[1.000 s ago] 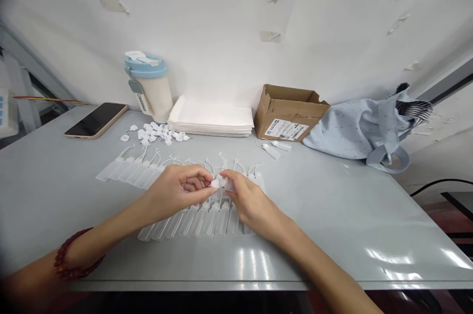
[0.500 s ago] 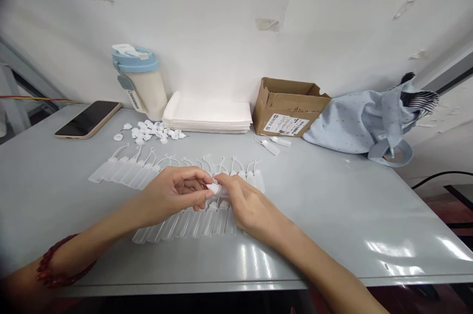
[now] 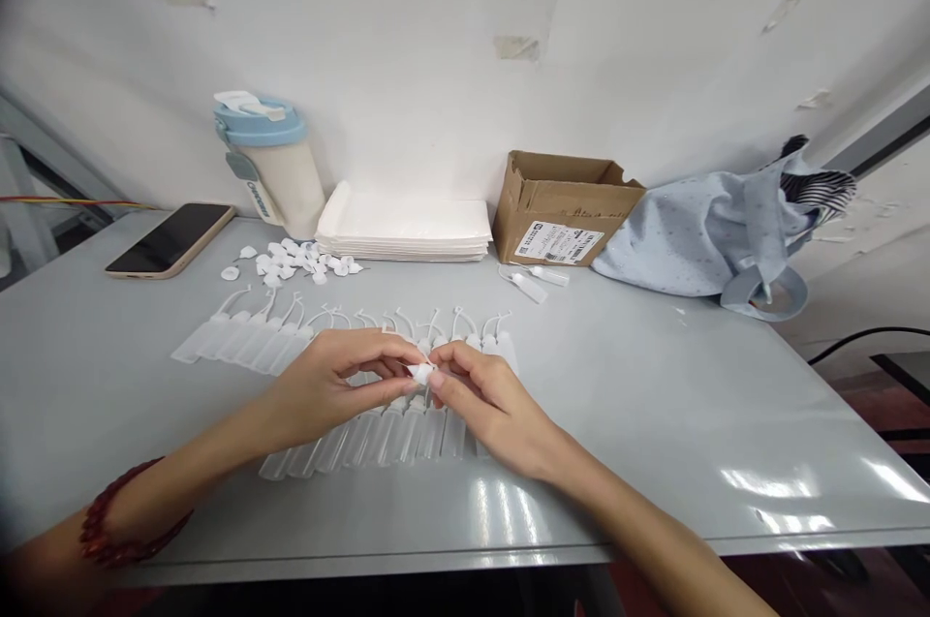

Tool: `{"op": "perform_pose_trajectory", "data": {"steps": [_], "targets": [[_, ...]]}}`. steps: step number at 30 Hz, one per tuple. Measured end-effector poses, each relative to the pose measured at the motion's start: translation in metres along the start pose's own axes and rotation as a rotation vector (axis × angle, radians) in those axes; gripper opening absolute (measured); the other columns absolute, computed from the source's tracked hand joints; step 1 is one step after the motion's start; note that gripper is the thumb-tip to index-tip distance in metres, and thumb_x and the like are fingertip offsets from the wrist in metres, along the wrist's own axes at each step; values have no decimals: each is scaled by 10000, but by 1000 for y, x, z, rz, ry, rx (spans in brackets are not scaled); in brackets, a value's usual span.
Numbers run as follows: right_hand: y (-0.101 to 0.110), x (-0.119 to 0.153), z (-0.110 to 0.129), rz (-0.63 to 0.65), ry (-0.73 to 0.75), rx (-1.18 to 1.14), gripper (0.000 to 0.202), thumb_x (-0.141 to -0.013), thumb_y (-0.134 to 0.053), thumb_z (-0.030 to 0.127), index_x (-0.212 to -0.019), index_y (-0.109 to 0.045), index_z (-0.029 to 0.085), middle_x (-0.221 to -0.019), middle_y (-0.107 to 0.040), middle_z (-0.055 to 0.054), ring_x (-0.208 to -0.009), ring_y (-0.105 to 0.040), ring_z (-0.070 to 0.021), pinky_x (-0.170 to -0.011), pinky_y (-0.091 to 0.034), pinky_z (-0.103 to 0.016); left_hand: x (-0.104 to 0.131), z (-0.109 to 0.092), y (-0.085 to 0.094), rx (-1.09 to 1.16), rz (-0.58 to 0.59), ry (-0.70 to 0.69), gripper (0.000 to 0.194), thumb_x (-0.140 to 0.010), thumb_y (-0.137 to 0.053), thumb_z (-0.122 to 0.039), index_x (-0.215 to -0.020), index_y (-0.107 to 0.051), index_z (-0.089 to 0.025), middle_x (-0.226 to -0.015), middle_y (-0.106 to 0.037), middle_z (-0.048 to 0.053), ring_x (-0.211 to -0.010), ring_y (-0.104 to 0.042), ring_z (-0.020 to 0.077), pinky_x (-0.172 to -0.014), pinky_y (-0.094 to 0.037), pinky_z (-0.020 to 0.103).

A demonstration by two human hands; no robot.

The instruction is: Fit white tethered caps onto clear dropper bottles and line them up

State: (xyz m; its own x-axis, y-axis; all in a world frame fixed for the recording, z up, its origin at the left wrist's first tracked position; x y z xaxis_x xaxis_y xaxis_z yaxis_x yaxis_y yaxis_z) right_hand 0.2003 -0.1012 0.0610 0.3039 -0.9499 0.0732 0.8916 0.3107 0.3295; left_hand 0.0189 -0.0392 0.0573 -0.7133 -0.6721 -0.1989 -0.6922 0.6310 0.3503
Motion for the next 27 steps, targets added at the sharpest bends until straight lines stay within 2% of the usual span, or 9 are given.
{"op": "perform_pose_trajectory", "data": {"steps": [2, 5, 9, 12, 16, 20, 22, 24, 27], "targets": [[0, 0, 0, -9, -3, 2, 212, -958, -411, 339, -945, -555, 185, -745, -554, 1, -701, -501, -128, -623, -380, -254, 0, -1, -1, 12, -4, 36, 149, -810, -627, -192, -945, -686, -173, -830, -694, 20, -706, -649, 120, -689, -549, 238], [-2, 0, -3, -51, 39, 108, 201, -959, -408, 331, -943, -544, 185, -759, -566, -7, -680, -506, -131, -594, -385, -253, 0, -4, -1, 128, 4, 189, 155, -790, -659, -255, -916, -687, -169, -763, -693, 16, -676, -650, 128, -658, -549, 235], [-8, 1, -11, -133, 213, 334, 160, -955, -402, 267, -1015, -515, 172, -794, -575, -29, -650, -513, -131, -597, -417, -266, 0, -5, 0, 200, -2, 397, 229, -805, -639, -370, -778, -688, -148, -605, -654, 10, -577, -622, 121, -548, -509, 203], [-10, 1, -18, -159, 343, 480, 158, -948, -399, 230, -1057, -490, 160, -860, -569, -66, -705, -532, -149, -639, -448, -290, 0, -5, 0, 218, 55, 441, 274, -828, -605, -381, -720, -664, -135, -591, -636, 12, -552, -602, 113, -546, -500, 206], [-8, 1, -19, -141, 343, 473, 143, -954, -396, 229, -1066, -467, 177, -825, -580, -52, -661, -526, -140, -601, -439, -273, 2, -3, -4, 158, 56, 345, 214, -856, -573, -336, -789, -650, -148, -654, -638, 9, -630, -622, 121, -617, -513, 219], [-3, 0, -14, -92, 172, 224, 141, -955, -419, 287, -1004, -500, 182, -736, -586, -13, -644, -539, -131, -577, -408, -252, 5, -1, -7, -171, -19, 21, 140, -881, -533, -240, -852, -639, -154, -777, -645, 32, -703, -610, 133, -662, -498, 245], [-2, -2, -12, -64, 67, 44, 172, -943, -448, 333, -955, -524, 179, -719, -573, -6, -668, -538, -130, -588, -399, -249, 6, -1, -9, -302, -41, -96, 131, -890, -513, -205, -854, -631, -160, -801, -646, 33, -715, -598, 133, -669, -485, 250], [-2, -3, -10, -30, -9, -151, 205, -929, -476, 375, -924, -531, 177, -697, -545, 8, -646, -503, -116, -578, -376, -242, 6, -3, -9, -279, -39, -88, 116, -892, -517, -209, -872, -624, -167, -814, -651, 27, -717, -607, 126, -670, -496, 241], [-4, -3, -8, -7, -65, -353, 238, -916, -497, 411, -912, -522, 174, -651, -492, 34, -555, -390, -84, -531, -310, -231, 4, -7, -8, -103, -29, 27, 100, -878, -550, -227, -906, -626, -168, -834, -657, 16, -723, -635, 112, -684, -531, 214]]}}
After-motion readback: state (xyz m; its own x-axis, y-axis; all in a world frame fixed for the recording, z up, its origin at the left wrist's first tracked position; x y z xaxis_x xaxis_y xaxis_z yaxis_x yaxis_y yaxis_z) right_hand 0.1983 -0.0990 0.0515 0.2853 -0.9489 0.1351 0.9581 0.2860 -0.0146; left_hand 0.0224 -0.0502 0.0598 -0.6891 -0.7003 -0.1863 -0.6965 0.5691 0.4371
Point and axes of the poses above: each hand's wrist, its own x-axis away from the middle knuckle, its own y-axis out of the back of the hand, z = x × y, the point moved 1 cm from there along -x, towards the middle knuckle
